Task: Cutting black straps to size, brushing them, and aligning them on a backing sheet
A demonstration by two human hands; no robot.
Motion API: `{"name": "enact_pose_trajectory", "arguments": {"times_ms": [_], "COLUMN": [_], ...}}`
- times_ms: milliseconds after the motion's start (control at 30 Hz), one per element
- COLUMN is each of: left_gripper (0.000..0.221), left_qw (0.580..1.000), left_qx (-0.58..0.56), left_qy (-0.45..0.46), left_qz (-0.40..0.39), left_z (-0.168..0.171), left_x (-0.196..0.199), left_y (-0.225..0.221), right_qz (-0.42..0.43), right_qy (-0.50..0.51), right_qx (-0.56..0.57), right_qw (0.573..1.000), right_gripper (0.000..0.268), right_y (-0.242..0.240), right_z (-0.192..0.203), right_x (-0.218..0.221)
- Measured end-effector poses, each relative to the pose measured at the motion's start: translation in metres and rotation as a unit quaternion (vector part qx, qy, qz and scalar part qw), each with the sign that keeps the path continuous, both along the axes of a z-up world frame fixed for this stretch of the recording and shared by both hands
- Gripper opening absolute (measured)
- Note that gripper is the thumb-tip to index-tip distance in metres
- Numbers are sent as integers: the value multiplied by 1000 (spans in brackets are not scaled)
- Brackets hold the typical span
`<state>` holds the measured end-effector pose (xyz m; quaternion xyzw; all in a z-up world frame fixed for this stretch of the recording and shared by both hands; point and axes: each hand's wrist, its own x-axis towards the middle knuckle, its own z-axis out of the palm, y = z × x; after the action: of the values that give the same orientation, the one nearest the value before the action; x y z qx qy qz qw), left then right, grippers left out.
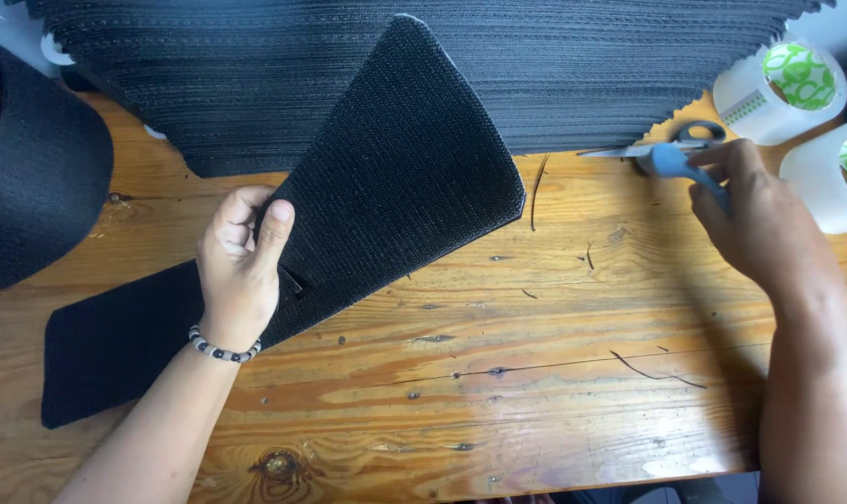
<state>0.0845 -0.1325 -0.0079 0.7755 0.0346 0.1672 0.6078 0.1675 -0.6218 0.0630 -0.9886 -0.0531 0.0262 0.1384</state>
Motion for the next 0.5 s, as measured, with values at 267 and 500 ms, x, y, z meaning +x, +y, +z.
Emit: {"name": "enact_pose_trajectory", "arguments": {"times_ms": [267, 500], "left_gripper": [23, 24], "left_qw": [1000, 1000], "left_qx": [25, 24], "left_qy": [-6, -6], "left_qz": [2, -2], "left_z": [1, 2], "left_x": [0, 0], "left_y": [0, 0], "right_qz": [19, 41], "right_qy": [27, 57], "right_qx": [34, 101], "right_qw": [999, 992], "right_gripper": [30, 20], "right_y": [24, -6], "right_z": [3, 13], "right_x": [-3, -9]}}
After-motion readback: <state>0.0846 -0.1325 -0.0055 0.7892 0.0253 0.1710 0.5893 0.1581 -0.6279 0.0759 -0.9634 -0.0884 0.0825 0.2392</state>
